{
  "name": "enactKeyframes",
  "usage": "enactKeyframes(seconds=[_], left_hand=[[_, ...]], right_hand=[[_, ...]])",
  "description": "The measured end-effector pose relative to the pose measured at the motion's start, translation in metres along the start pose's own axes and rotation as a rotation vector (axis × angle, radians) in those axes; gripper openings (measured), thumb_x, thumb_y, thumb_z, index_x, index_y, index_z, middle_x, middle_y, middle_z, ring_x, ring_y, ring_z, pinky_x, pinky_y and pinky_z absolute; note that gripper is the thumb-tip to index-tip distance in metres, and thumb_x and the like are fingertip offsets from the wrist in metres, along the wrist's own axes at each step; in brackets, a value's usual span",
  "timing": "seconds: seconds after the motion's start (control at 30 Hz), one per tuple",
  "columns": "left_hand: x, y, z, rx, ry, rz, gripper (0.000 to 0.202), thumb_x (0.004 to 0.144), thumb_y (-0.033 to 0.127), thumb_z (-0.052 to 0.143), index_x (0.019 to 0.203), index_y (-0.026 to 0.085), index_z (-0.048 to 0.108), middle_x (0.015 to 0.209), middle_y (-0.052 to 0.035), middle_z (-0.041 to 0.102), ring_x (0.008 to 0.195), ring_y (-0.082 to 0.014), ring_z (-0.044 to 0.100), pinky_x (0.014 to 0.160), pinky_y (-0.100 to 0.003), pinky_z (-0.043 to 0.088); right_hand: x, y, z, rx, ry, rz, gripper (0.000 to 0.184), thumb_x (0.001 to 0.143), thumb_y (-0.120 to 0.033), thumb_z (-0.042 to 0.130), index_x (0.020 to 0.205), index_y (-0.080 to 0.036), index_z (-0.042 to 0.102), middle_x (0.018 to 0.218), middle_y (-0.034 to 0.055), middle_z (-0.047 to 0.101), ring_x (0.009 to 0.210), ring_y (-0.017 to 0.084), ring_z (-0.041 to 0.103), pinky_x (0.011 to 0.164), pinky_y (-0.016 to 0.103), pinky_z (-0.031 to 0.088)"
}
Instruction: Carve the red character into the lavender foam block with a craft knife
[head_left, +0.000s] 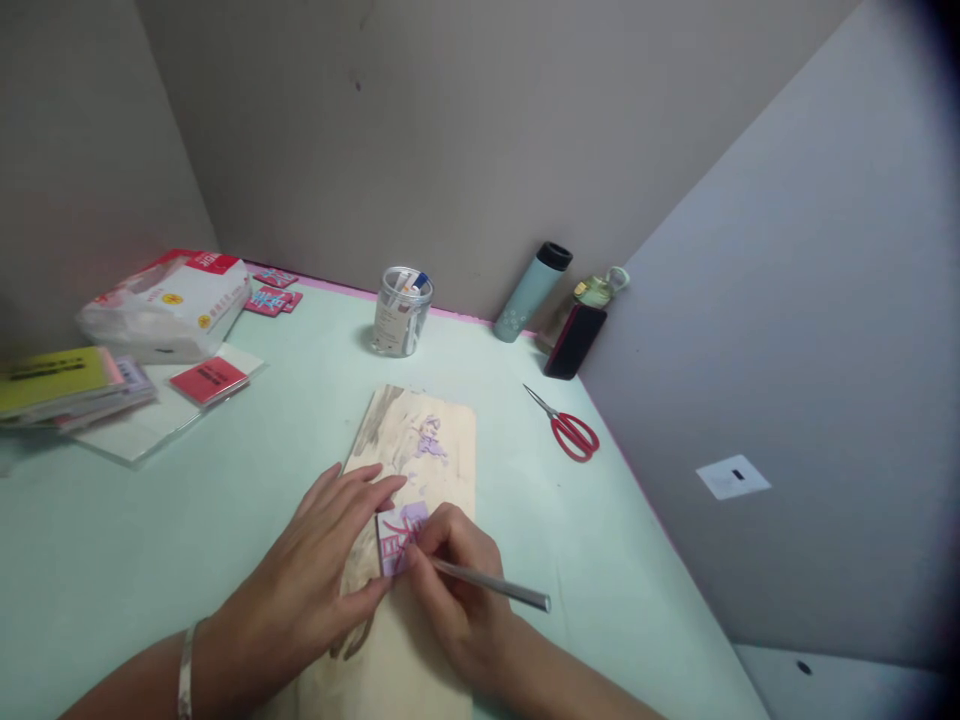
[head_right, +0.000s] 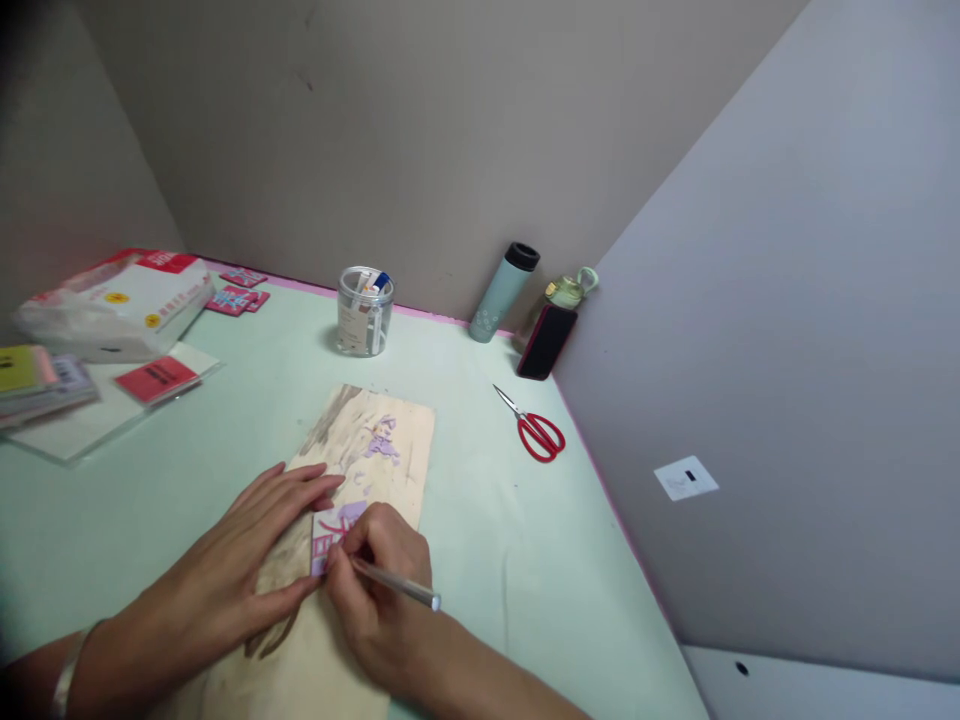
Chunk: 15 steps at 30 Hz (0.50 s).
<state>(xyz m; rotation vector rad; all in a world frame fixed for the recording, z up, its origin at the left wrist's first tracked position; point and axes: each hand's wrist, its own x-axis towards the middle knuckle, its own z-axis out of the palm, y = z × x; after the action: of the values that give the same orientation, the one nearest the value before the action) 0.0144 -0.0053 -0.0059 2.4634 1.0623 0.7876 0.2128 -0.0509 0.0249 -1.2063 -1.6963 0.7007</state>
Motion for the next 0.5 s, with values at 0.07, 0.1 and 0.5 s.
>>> enactKeyframes(seconds=[0.07, 0.1, 0.5], left_hand=[[0.0004, 0.0004, -0.0005, 0.002, 0.002, 0.004, 0.066, 0.098, 0.034, 0.061, 0.156, 0.030, 0.029, 0.154, -0.0060, 0.055, 0.148, -0.0267, 0.046, 0.130, -0.053, 0.028], [0.0007, 0.0004, -0.0007, 0.001, 0.001, 0.008, 0.066, 0.098, 0.033, 0.060, 0.156, 0.030, 0.029, 0.154, -0.0059, 0.055, 0.148, -0.0266, 0.046, 0.130, -0.052, 0.028], [0.0015, 0.0007, 0.0008, -0.006, 0.017, 0.009, 0.064, 0.096, 0.031, 0.062, 0.153, 0.030, 0.033, 0.152, -0.0046, 0.057, 0.147, -0.0264, 0.047, 0.129, -0.050, 0.028]], right_hand=[[0.0003, -0.0006, -0.0008, -0.006, -0.012, 0.009, 0.019, 0.098, -0.017, 0.054, 0.081, -0.022, 0.047, 0.071, -0.0040, 0.049, 0.061, 0.011, 0.043, 0.058, 0.025, 0.033], [0.0004, -0.0006, -0.0009, -0.005, -0.015, 0.017, 0.018, 0.098, -0.018, 0.054, 0.081, -0.022, 0.048, 0.071, -0.0039, 0.049, 0.062, 0.011, 0.043, 0.058, 0.025, 0.033], [0.0001, 0.0034, 0.0017, -0.005, -0.001, 0.029, 0.019, 0.098, -0.017, 0.055, 0.082, -0.022, 0.048, 0.072, -0.0045, 0.049, 0.062, 0.011, 0.043, 0.059, 0.025, 0.033]])
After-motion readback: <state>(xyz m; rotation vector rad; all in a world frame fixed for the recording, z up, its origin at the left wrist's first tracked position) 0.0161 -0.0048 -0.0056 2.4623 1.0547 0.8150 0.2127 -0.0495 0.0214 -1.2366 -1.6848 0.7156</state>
